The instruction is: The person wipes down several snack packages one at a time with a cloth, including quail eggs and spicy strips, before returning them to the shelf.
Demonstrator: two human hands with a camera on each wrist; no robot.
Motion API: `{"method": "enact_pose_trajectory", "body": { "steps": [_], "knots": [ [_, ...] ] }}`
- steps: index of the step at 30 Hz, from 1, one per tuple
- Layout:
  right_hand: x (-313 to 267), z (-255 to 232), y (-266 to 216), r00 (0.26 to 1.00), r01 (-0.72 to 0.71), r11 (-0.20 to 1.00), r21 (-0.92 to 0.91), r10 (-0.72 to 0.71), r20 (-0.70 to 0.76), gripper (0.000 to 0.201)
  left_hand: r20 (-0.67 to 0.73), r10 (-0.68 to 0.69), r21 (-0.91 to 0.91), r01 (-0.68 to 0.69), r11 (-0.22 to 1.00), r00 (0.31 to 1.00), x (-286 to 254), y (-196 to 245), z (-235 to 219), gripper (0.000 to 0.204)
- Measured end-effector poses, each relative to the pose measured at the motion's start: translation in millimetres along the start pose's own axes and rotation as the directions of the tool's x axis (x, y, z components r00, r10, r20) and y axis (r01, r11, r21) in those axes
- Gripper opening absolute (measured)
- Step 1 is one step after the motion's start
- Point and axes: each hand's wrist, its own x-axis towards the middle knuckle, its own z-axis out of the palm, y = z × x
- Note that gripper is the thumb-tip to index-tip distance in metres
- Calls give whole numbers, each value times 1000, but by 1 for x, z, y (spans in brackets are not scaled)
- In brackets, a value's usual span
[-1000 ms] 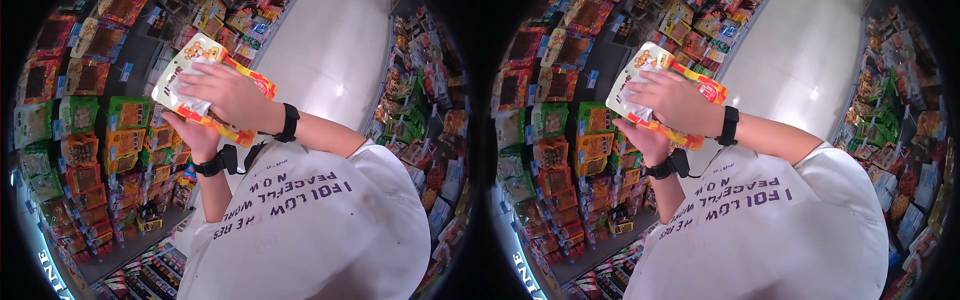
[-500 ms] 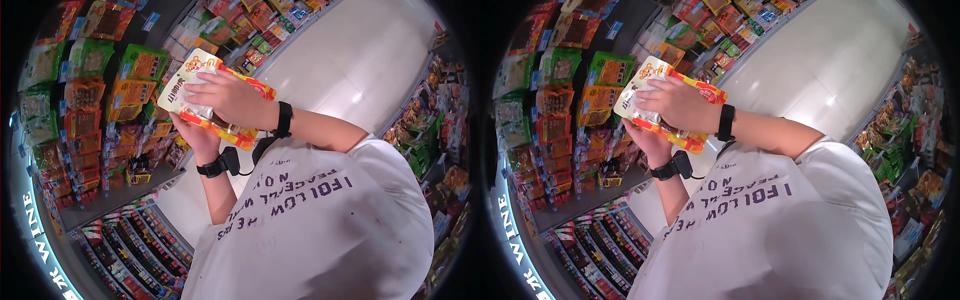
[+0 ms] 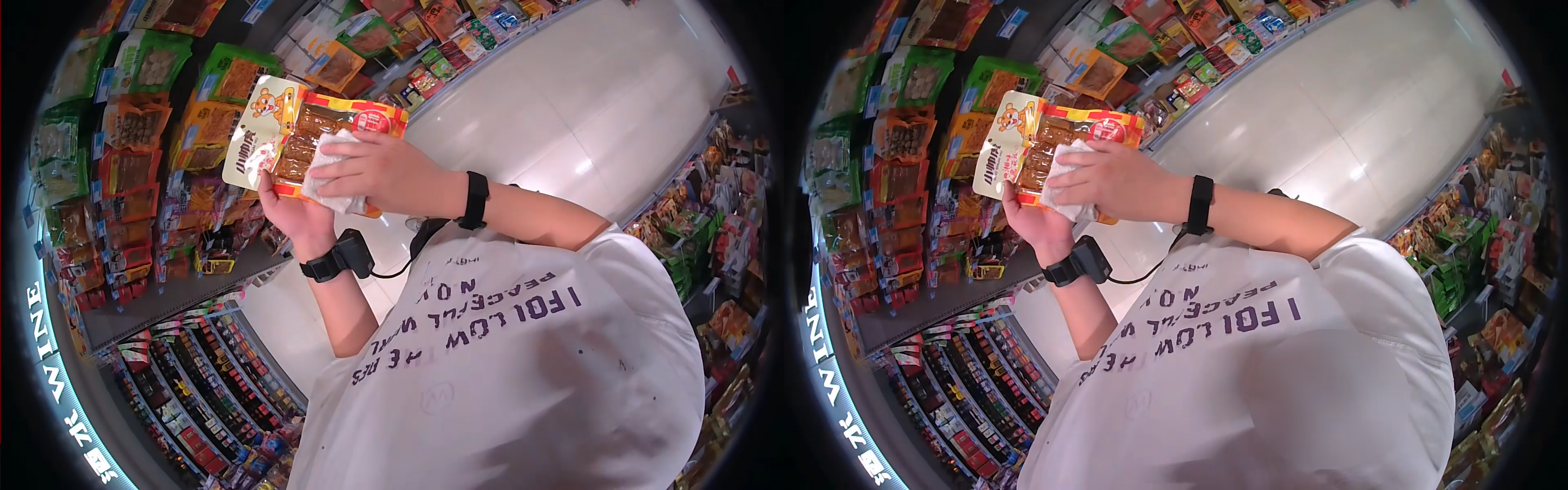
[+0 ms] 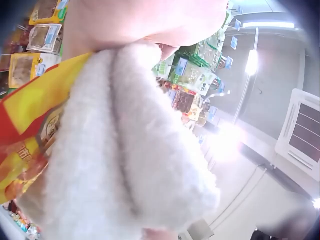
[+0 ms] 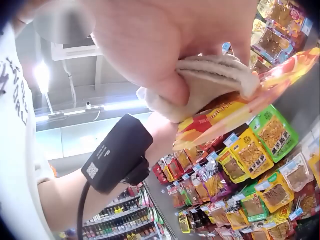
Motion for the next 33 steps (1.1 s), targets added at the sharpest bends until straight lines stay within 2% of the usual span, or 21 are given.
{"method": "enact_pose_trajectory", "body": {
  "steps": [1, 2, 3, 5, 6, 7, 9, 11, 13, 15, 17, 18, 22, 24, 27, 31, 33],
  "knots": [
    [3, -1, 10, 995, -40, 999, -18, 38, -91, 45, 56, -24, -42, 27, 999, 998, 0, -2, 4, 51],
    [4, -3, 18, 980, -82, 996, -33, 74, -183, 45, 38, -24, -15, 25, 1000, 999, -2, -10, 10, 51],
    [6, -5, 23, 979, -86, 996, -38, 78, -188, 45, 70, -63, -11, 64, 998, 996, -4, -16, 15, 50],
    [10, -12, 28, 931, -228, 963, -141, 174, -321, 44, 70, -81, 32, 79, 996, 994, -3, -32, 26, 50],
    [12, -15, 21, 950, -181, 955, -235, 108, -294, 38, 83, -87, 13, 86, 996, 993, 0, -39, 30, 49],
    [12, -14, 14, 946, -194, 951, -241, 117, -301, 38, 90, -100, 17, 99, 995, 991, 1, -42, 28, 49],
    [13, -12, 3, 965, -102, 960, -259, 32, -259, 33, 414, -146, -109, 208, 972, 899, 5, -44, 27, 48],
    [12, -21, 12, 961, -111, 967, -229, 46, -272, 32, 378, -157, -93, 206, 974, 912, 3, -45, 36, 48],
    [8, -34, 25, 939, -192, 951, -242, 106, -327, 35, 182, -133, 62, 123, 990, 974, 2, -46, 43, 48],
    [2, -42, 39, 934, -230, 927, -295, 125, -336, 41, 200, -134, 39, 128, 991, 971, 4, -44, 39, 47],
    [-5, -41, 57, 863, -391, 892, -226, 270, -427, 47, 179, -122, 118, 102, 988, 976, 3, -43, 42, 46],
    [-9, -43, 60, 855, -412, 899, -152, 323, -406, 49, 186, -126, 120, 105, 987, 974, 3, -42, 43, 46],
    [-8, -40, 53, 883, -347, 928, -136, 275, -380, 50, 186, -119, 98, 102, 990, 975, 8, -43, 38, 46],
    [-3, -38, 45, 909, -257, 959, -121, 197, -366, 49, 179, -117, 126, 95, 987, 977, 10, -43, 38, 48],
    [1, -40, 53, 889, -261, 960, -101, 198, -413, 48, 124, -65, 199, 39, 979, 990, 10, -43, 35, 49],
    [-11, -55, 65, 874, -365, 929, -63, 319, -367, 45, 194, -122, 86, 108, 990, 973, 6, -33, 35, 56],
    [-16, -51, 69, 885, -374, 927, 40, 370, -282, 45, 142, -61, 99, 47, 994, 988, 8, -28, 33, 55]
  ]
}}
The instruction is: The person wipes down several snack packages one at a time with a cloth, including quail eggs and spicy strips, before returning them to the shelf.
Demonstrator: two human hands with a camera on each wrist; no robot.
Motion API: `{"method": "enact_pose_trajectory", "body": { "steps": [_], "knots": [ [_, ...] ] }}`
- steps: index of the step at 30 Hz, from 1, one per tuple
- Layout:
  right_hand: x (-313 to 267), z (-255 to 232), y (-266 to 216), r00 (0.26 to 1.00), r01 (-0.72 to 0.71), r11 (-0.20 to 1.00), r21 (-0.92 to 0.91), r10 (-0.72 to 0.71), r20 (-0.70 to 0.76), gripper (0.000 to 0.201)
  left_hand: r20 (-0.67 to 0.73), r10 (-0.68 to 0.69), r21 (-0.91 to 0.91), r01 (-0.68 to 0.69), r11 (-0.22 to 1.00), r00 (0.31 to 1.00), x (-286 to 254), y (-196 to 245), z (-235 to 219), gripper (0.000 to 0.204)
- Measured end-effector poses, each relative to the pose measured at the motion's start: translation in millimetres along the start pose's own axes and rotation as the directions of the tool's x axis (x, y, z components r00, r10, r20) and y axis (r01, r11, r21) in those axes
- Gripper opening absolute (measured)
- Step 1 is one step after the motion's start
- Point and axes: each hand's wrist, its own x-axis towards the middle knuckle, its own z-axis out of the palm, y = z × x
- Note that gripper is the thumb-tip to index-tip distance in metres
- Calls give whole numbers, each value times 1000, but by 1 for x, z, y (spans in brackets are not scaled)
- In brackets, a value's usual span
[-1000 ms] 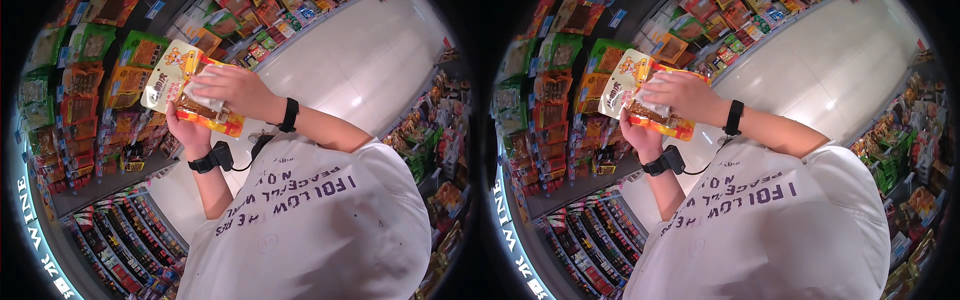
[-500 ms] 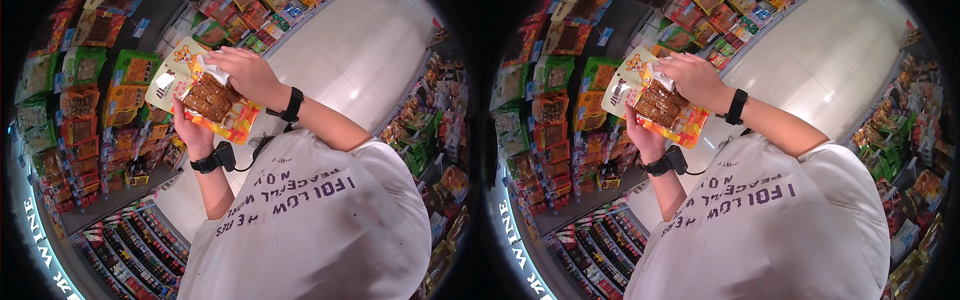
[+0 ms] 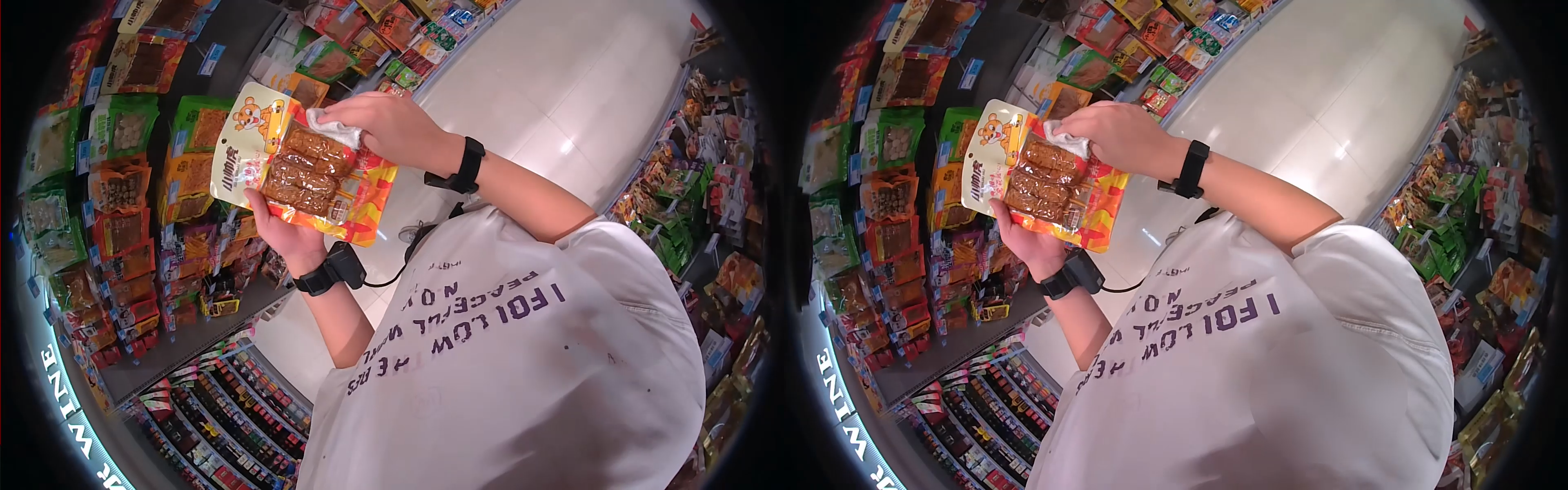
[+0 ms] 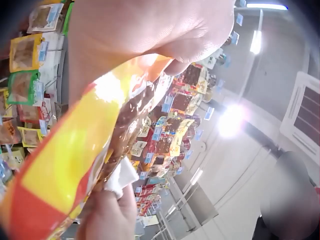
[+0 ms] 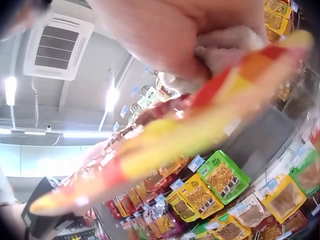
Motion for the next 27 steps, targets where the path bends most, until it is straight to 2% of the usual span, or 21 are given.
{"method": "enact_pose_trajectory", "body": {
  "steps": [2, 4, 6, 7, 8, 9, 10, 11, 13, 14, 16, 17, 18, 20, 22, 25, 26, 27],
  "knots": [
    [0, 3, 3, 1000, -14, 1000, 23, 14, 27, 44, 28, 2, 4, -2, 1000, 1000, 2, 4, -5, 55],
    [1, 2, 2, 999, 28, 991, 131, -24, -32, 44, 59, -4, 5, 3, 1000, 998, 4, 2, -11, 55],
    [1, 7, 5, 999, 34, 989, 145, -28, -46, 44, 200, -79, -76, 96, 993, 977, 4, 0, -13, 53],
    [2, 8, 7, 997, 47, 986, 162, -38, -63, 43, 200, -80, -76, 97, 992, 976, 3, -1, -10, 53],
    [2, 6, 10, 997, 48, 986, 161, -38, -63, 43, 108, -43, -6, 44, 999, 993, 2, -2, -5, 52],
    [2, 2, 13, 999, 13, 979, 203, -21, 37, 43, 17, 2, 67, -3, 998, 1000, 2, -2, 1, 52],
    [1, -3, 16, 990, -25, 970, 241, -9, 139, 43, 18, 3, 67, -4, 998, 1000, 4, -1, 2, 52],
    [0, -9, 17, 990, -25, 970, 242, -9, 141, 43, 23, 12, 41, -13, 999, 1000, 5, 1, 2, 54],
    [0, -20, 19, 956, -35, 978, 208, -28, 292, 40, 58, 23, -25, -22, 999, 998, 8, 6, 2, 56],
    [-4, -24, 20, 956, -28, 977, 211, -36, 292, 40, 58, 31, -25, -30, 999, 998, 8, 7, 1, 56],
    [-8, -29, 19, 928, -249, 870, 425, 90, 361, 28, 108, 9, -75, 0, 997, 994, 10, 11, 0, 52],
    [-7, -30, 18, 929, -242, 873, 425, 81, 362, 28, 109, 18, -78, -9, 997, 994, 12, 11, 0, 52],
    [-7, -31, 17, 915, -357, 787, 504, 185, 360, 27, 88, 1, -95, 8, 995, 996, 12, 11, 1, 51],
    [-7, -30, 15, 840, -541, 545, 640, 386, 382, 28, 69, -18, -108, 25, 994, 997, 11, 7, 5, 50],
    [-4, -30, 12, 847, -530, 499, 686, 349, 400, 32, -43, -36, -105, 31, 994, 998, 11, 4, 9, 48],
    [-2, -28, 5, 882, -467, 486, 739, 317, 350, 33, 3, -51, -143, 51, 988, 999, 14, 0, 3, 50],
    [-2, -27, 5, 884, -451, 420, 787, 328, 332, 34, 11, -47, -162, 48, 986, 999, 12, -1, 2, 52],
    [-1, -25, 5, 886, -431, 352, 831, 341, 315, 35, 92, -48, -212, 67, 975, 995, 10, -1, -2, 56]
  ]
}}
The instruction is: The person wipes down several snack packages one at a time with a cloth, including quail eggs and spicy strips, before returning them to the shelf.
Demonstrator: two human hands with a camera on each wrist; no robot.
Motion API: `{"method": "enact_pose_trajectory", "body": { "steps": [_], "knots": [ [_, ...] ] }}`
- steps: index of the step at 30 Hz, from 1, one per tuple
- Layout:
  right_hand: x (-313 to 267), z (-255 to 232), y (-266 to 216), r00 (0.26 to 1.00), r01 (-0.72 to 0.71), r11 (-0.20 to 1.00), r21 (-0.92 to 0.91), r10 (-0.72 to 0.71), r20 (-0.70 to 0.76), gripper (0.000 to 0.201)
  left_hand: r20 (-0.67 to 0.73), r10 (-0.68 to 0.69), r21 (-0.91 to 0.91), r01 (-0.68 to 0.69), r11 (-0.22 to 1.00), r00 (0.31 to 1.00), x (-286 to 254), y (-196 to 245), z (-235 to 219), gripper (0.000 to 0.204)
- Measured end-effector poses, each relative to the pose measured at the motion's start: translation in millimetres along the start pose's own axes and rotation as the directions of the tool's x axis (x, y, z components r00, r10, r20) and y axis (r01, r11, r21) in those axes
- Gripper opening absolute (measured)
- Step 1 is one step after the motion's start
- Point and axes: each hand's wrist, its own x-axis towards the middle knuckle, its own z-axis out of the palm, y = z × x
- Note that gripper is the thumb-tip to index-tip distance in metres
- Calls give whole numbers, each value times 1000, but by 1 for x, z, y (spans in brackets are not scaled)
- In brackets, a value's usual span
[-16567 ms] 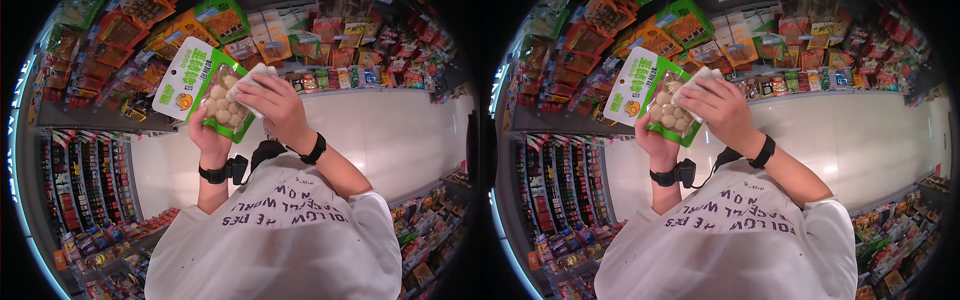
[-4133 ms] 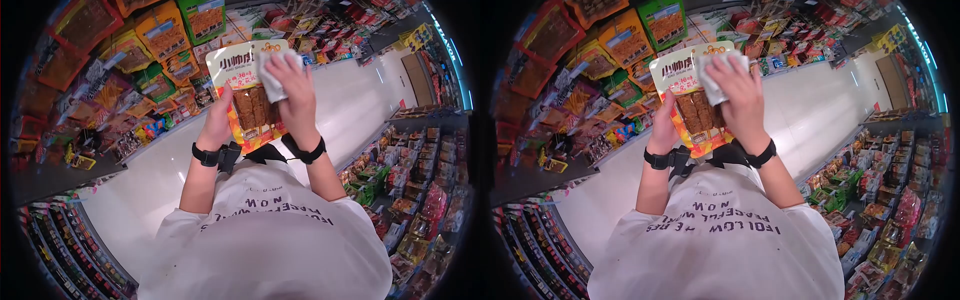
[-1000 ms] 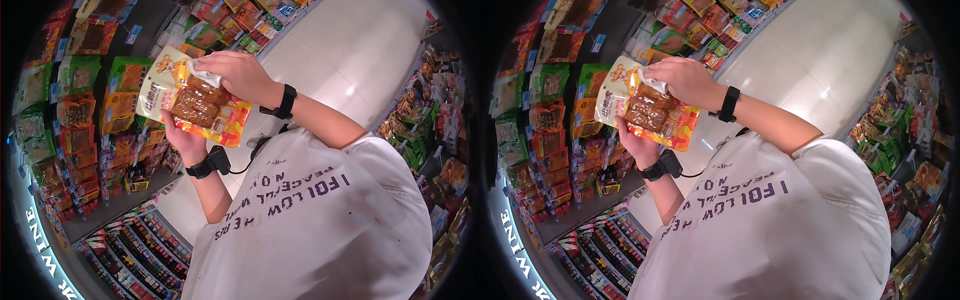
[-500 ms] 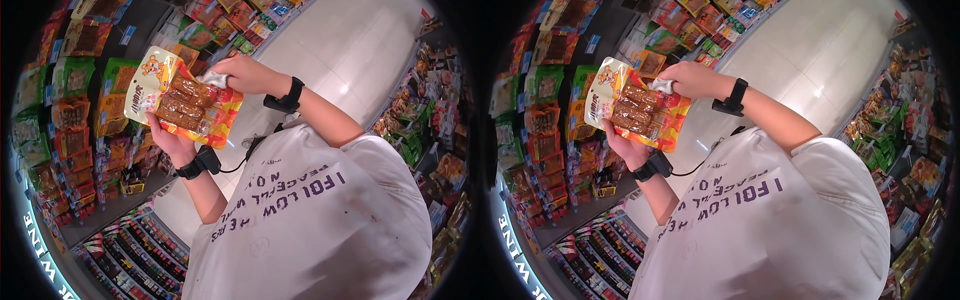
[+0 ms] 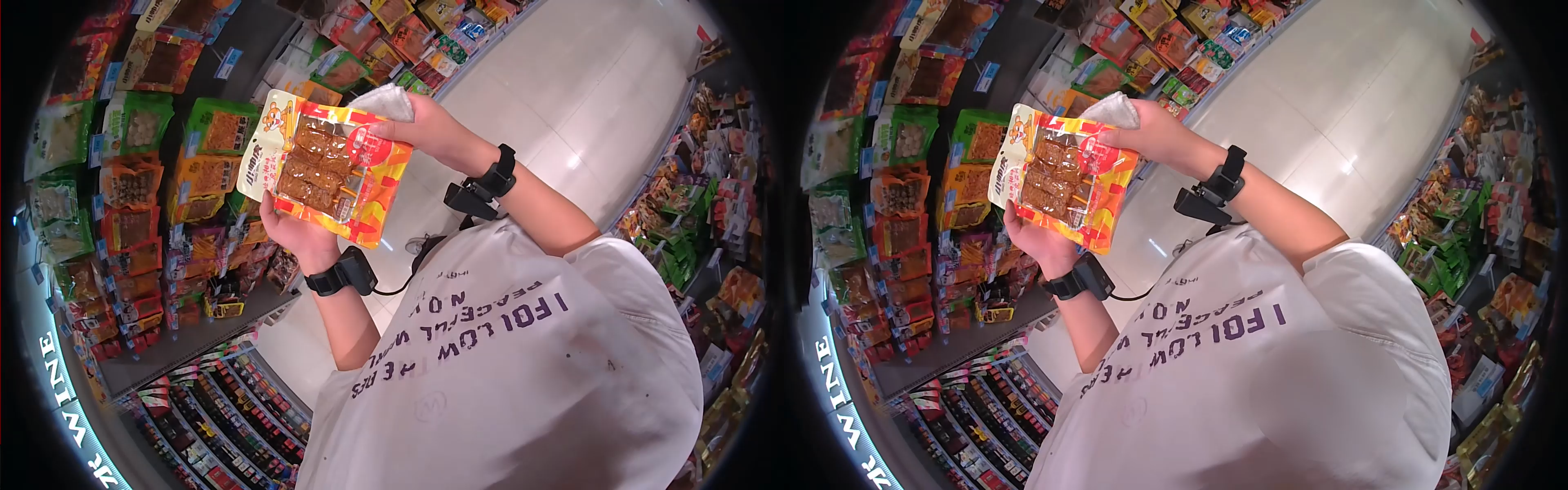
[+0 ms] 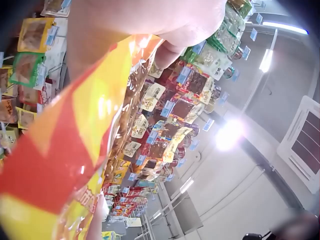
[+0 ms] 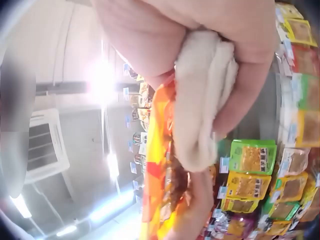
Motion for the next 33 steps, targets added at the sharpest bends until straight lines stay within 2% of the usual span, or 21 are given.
{"method": "enact_pose_trajectory", "body": {
  "steps": [3, 4, 5, 7, 8, 9, 10, 12, 13, 15, 17, 19, 21, 23, 24, 26, 27, 29, 30, 31, 33],
  "knots": [
    [1, 2, 4, 998, 38, 998, 45, -35, -59, 33, 117, 42, -61, -35, 998, 992, -7, -15, -8, 58],
    [2, 1, 6, 998, 40, 998, 46, -38, -53, 33, 182, -27, -88, 43, 995, 983, -13, -19, -3, 57],
    [4, 0, 9, 994, 68, 997, -32, -71, -88, 32, 182, -22, -87, 39, 995, 983, -13, -20, -3, 57],
    [7, -2, 10, 987, 94, 990, -109, -107, -122, 31, 13, -51, 33, 50, 998, 999, -13, -21, -6, 53],
    [8, -4, 9, 945, 231, 914, -335, -293, -147, 32, 129, -108, -112, 122, 986, 986, -10, -19, -15, 50],
    [8, -2, 5, 874, 334, 769, -545, -469, -127, 35, 127, -106, -113, 120, 986, 986, -11, -18, -13, 50],
    [7, -2, -1, 875, 334, 770, -544, -468, -124, 35, 173, -116, -123, 138, 983, 978, -12, -17, -10, 50],
    [6, 0, -18, 654, 464, 246, -851, -743, 142, 41, 219, -121, -133, 152, 979, 968, -13, -18, -5, 50],
    [4, 6, -20, 654, 466, 247, -850, -743, 143, 41, 215, -110, -130, 140, 982, 970, -13, -18, -4, 51],
    [-3, 28, -19, 752, 552, 240, -799, -557, 353, 47, 211, -101, -127, 129, 983, 972, -14, -18, -4, 52],
    [-4, 34, -8, 752, 534, 230, -814, -570, 332, 44, 339, -72, -347, 196, 917, 938, -11, -16, -4, 53],
    [-6, 31, -8, 745, 590, 289, -754, -556, 370, 44, 300, -42, -329, 144, 933, 953, -7, -10, -12, 55],
    [-10, 30, -10, 780, 560, 340, -755, -524, 342, 43, 218, 40, -238, 14, 971, 975, -9, -3, -15, 57],
    [-13, 29, -10, 879, 434, 533, -726, -427, 212, 46, 158, 56, -155, -31, 987, 986, -9, 1, -10, 59],
    [-15, 31, -10, 880, 435, 533, -726, -424, 216, 46, 144, 57, -140, -37, 990, 988, -9, 3, -10, 60],
    [-20, 43, -9, 816, 504, 456, -734, -529, 233, 46, 116, 61, -114, -47, 992, 991, -9, 6, -9, 58],
    [-21, 47, -14, 815, 509, 458, -729, -528, 238, 46, 113, 68, -114, -55, 992, 991, -7, 7, -8, 58],
    [-28, 55, -24, 735, 596, 131, -792, -486, 473, 45, 306, 27, -354, 88, 931, 952, -7, 11, -7, 56],
    [-28, 62, -14, 727, 620, 119, -776, -461, 510, 42, 206, 32, -286, 28, 958, 978, -6, 12, -4, 54],
    [-28, 64, -7, 728, 620, 122, -775, -458, 510, 42, 202, 33, -287, 28, 957, 979, -8, 12, -1, 54],
    [-26, 67, -1, 674, 666, 85, -741, -495, 548, 41, 168, 41, -254, 3, 967, 985, -9, 14, 6, 52]
  ]
}}
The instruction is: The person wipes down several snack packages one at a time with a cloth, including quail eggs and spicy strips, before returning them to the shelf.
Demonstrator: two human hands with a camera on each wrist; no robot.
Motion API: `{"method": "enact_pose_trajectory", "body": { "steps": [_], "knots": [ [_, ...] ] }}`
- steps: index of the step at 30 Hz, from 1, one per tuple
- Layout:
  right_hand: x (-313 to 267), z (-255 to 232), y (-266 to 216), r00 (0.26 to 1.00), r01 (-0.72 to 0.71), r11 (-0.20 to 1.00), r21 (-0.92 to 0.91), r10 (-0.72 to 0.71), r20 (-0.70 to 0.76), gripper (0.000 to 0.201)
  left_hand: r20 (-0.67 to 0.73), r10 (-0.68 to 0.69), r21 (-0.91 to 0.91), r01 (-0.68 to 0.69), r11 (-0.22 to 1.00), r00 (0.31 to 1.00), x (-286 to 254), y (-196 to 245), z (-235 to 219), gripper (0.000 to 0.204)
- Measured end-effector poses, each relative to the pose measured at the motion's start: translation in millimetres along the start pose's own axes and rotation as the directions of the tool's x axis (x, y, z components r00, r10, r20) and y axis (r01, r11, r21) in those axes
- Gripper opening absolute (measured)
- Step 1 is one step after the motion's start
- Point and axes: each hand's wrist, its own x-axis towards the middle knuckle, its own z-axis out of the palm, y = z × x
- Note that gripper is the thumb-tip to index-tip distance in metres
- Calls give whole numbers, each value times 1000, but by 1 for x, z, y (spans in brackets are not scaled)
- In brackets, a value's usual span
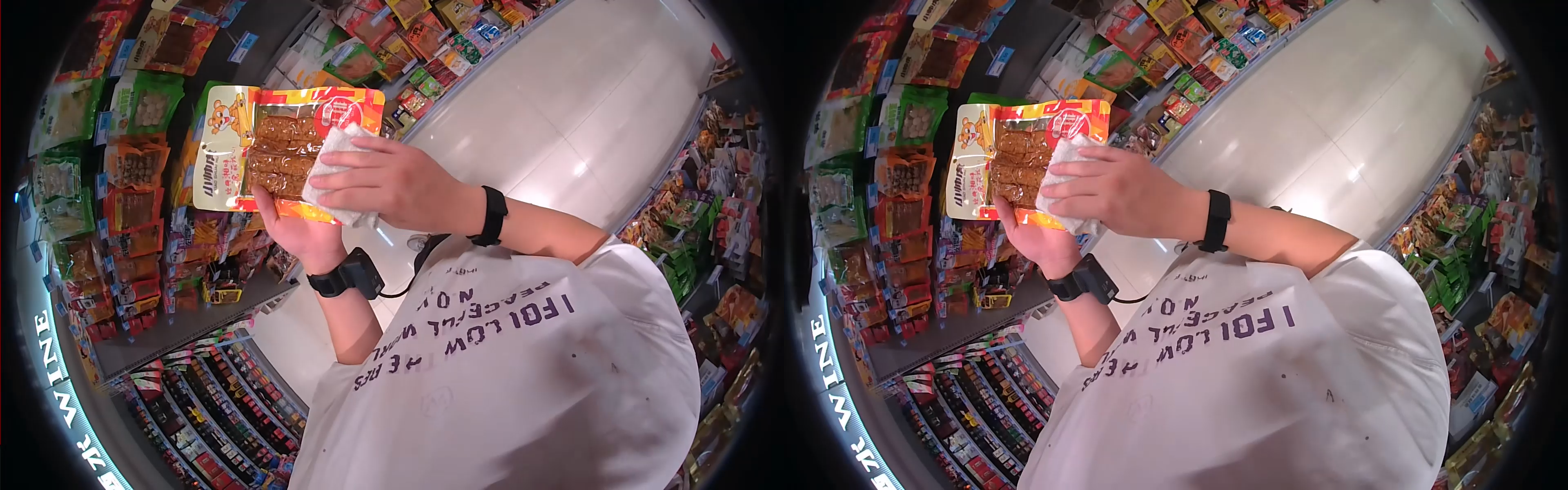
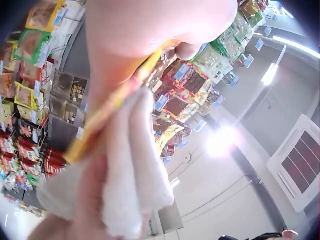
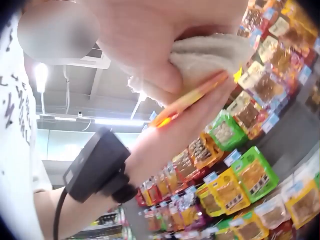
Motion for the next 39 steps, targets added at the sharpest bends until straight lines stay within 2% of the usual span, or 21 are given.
{"method": "enact_pose_trajectory", "body": {
  "steps": [1, 4, 5, 6, 7, 8, 10, 12, 14, 16, 18, 20, 22, 23, 28, 30, 31, 33, 34, 36, 39],
  "knots": [
    [2, -2, 7, 1000, 4, 1000, -1, -4, 1, 41, 31, 10, -12, -10, 1000, 999, -1, -2, 6, 51],
    [8, -7, 19, 989, -120, 990, -72, 113, -95, 37, 80, 12, -5, -11, 1000, 997, -4, -2, 15, 51],
    [11, -8, 15, 994, -88, 994, -72, 82, -75, 36, 14, 43, 5, -43, 999, 999, -1, 3, 8, 50],
    [12, -8, 12, 997, -53, 996, -73, 49, -57, 35, 16, 48, 7, -48, 999, 999, -1, 3, 9, 50],
    [11, 3, 3, 999, -14, 1000, 20, 15, -35, 36, -38, 59, 56, -56, 997, 998, 0, 3, 9, 49],
    [8, 6, -3, 999, -9, 1000, 23, 10, -35, 36, -94, 72, 104, -62, 993, 993, 0, 5, 10, 48],
    [8, 9, -13, 999, 39, 995, 95, -43, 32, 37, -89, 55, 43, -52, 998, 994, -1, 7, 5, 49],
    [13, 7, 9, 1000, 15, 993, 114, -16, 15, 41, -88, 44, -19, -45, 999, 995, -2, 3, 7, 50],
    [12, 8, 28, 990, -141, 982, 122, 139, 31, 44, -186, 180, 153, -152, 976, 966, -3, -6, 21, 51],
    [12, 13, 17, 998, -62, 994, 86, 62, 4, 46, -160, 164, 117, -147, 982, 973, -5, -2, 14, 51],
    [17, 18, -5, 990, 84, 975, 205, -105, 95, 45, -8, 21, 46, -20, 999, 1000, -7, 3, 7, 51],
    [21, 20, -12, 988, 95, 972, 215, -118, 98, 43, 20, 72, 88, -73, 993, 997, -8, 5, 1, 51],
    [20, 15, -5, 977, 52, 967, 251, -101, 187, 41, -190, 195, 185, -160, 970, 962, -10, 0, 7, 51],
    [16, 13, -3, 970, 63, 968, 243, -117, 212, 32, -240, 262, 224, -209, 952, 935, -10, 0, 12, 51],
    [7, 4, 1, 936, 137, 968, 211, -196, 291, 29, -155, 252, 107, -238, 965, 955, -16, 2, 14, 52],
    [17, 13, -6, 971, 148, 980, 135, -170, 168, 27, -112, 160, 102, -149, 984, 981, -15, 0, 13, 52],
    [23, 18, -7, 964, 171, 975, 140, -195, 183, 27, -107, 184, 87, -175, 981, 977, -16, -3, 13, 52],
    [34, 28, -12, 990, 114, 991, 67, -119, 80, 26, -108, 123, 105, -112, 988, 987, -20, -11, 12, 56],
    [39, 30, -12, 986, 131, 989, 71, -137, 91, 26, -109, 91, 116, -78, 990, 990, -21, -14, 11, 58],
    [49, 32, -11, 993, 88, 996, 3, -87, 82, 27, -158, 104, 73, -93, 993, 982, -24, -15, 11, 61],
    [35, 32, -14, 964, 133, 990, 42, -140, 226, 30, -267, 192, 170, -150, 974, 944, -26, -12, 5, 59]
  ]
}}
